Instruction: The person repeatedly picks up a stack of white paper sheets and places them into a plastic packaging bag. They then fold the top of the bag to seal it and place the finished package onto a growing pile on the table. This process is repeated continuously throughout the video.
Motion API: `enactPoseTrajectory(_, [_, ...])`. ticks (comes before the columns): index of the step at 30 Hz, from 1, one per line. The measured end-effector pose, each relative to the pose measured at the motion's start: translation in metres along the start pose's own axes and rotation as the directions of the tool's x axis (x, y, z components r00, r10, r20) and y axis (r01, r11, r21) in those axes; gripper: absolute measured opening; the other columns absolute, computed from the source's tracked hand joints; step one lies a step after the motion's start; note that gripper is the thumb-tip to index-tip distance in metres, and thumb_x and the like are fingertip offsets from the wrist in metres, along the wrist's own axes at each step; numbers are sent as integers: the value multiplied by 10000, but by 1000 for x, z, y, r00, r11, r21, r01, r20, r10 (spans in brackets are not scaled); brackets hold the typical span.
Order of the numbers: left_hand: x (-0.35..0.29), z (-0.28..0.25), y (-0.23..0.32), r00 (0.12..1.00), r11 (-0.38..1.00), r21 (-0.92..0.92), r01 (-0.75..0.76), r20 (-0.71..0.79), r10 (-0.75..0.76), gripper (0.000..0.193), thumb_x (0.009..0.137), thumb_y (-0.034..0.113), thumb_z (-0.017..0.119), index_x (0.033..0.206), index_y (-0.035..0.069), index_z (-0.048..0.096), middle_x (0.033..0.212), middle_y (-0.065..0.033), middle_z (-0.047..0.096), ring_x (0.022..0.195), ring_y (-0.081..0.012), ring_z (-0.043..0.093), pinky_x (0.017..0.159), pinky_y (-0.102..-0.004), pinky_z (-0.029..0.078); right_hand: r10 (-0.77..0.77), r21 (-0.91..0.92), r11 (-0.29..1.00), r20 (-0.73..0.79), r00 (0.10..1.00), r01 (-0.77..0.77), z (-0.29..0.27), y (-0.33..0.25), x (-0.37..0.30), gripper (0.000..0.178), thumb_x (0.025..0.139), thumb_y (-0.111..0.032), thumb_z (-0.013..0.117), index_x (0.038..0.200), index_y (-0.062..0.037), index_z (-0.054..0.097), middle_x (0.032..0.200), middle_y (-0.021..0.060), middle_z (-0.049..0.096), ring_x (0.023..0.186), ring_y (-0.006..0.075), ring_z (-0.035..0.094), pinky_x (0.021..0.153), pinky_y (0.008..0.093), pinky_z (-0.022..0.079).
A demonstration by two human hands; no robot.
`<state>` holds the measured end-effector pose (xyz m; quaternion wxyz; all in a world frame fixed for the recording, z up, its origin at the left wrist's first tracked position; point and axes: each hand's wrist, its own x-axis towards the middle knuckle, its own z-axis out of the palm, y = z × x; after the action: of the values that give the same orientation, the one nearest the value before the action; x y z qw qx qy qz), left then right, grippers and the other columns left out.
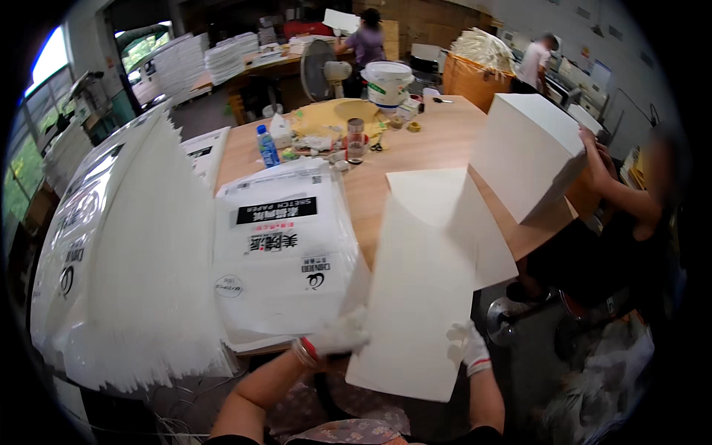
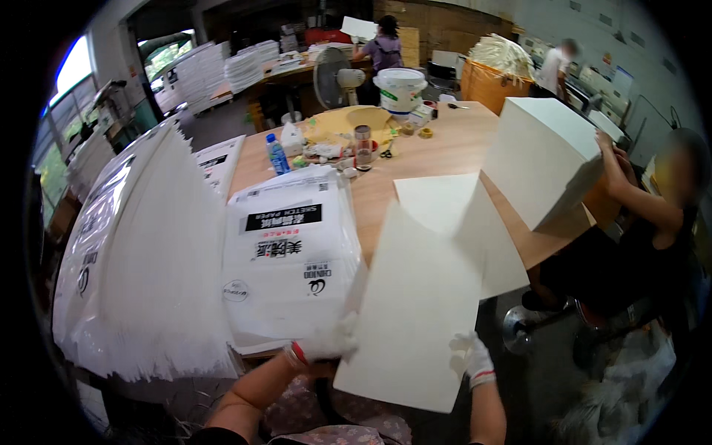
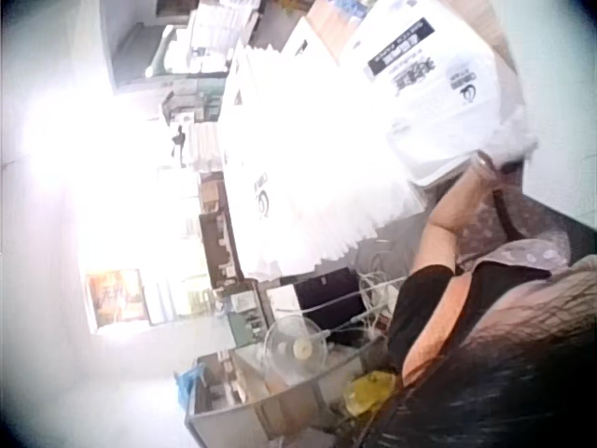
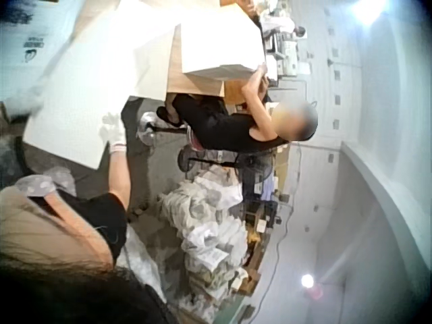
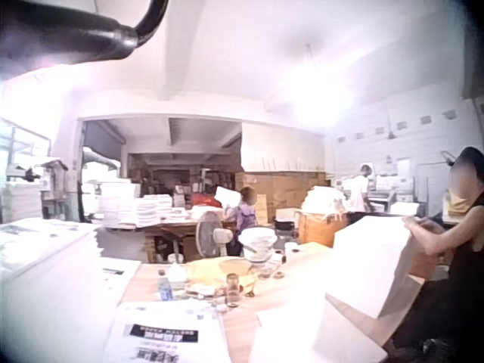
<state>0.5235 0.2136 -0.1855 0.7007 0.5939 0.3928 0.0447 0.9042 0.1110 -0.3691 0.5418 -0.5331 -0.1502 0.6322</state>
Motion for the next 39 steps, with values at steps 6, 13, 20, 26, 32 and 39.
enactPoseTrajectory(6, [10, 94, -75, 871, 482, 807, -340, 78, 485, 913, 758, 501, 655, 1398, -22, 268, 1373, -268, 353, 1313, -403, 270, 1052, -443, 265, -347, -415, 845, 52, 936, 336, 150, 9, -72, 328, 895, -224, 602, 1119, 16, 584, 935, 73, 657, 746, 131, 612, 626, 261, 504])
enactPoseTrajectory(13, [-94, -102, -116, 607, 543, 688, 481, -708, 361, 322, 844, 269, 596, 1102, 75, 588, 1082, -107, 637, 963, -251, 601, 889, -390, 453, -450, -400, 805, 71, 890, 439, 147, -8, -110, 248, 862, -90, 610, 1082, 23, 598, 950, 70, 652, 795, 132, 605, 680, 280, 510])
enactPoseTrajectory(20, [-54, -125, -149, 760, 859, 501, 105, -598, 256, 280, 852, 338, 557, 969, 96, 638, 869, -124, 643, 885, -269, 597, 844, -356, 456, -521, -637, 524, 286, 805, 565, 171, -62, -201, 166, 773, -78, 650, 921, -3, 653, 845, 88, 659, 714, 174, 615, 641, 293, 488])
enactPoseTrajectory(26, [-8, -134, -131, 832, 923, -137, -359, -495, 250, 207, 896, 214, 498, 920, 37, 602, 804, -56, 612, 758, -163, 585, 734, -290, 476, -485, -777, -61, 571, 662, 626, 211, -58, -231, 62, 720, -114, 674, 775, -124, 698, 855, 146, 662, 719, 310, 638, 618, 370, 512])
enactPoseTrajectory(32, [-31, -163, 9, 665, 823, -43, -567, -614, 426, 145, 918, 160, 519, 1020, 58, 538, 802, -7, 561, 707, -124, 564, 654, -291, 497, -121, -846, -309, 488, 864, 435, 220, -27, -207, 392, 759, -464, 621, 805, -77, 660, 732, 151, 617, 688, 357, 605, 601, 436, 489])
enactPoseTrajectory(39, [-25, 17, 2, 821, 614, 724, -315, -116, 559, 441, 836, 270, 587, 1211, 60, 489, 1009, -222, 610, 976, -353, 607, 796, -443, 491, -392, -849, -30, 495, 775, 527, 271, -38, -118, 477, 720, -417, 730, 978, -38, 598, 926, 140, 641, 799, 289, 637, 703, 393, 518])
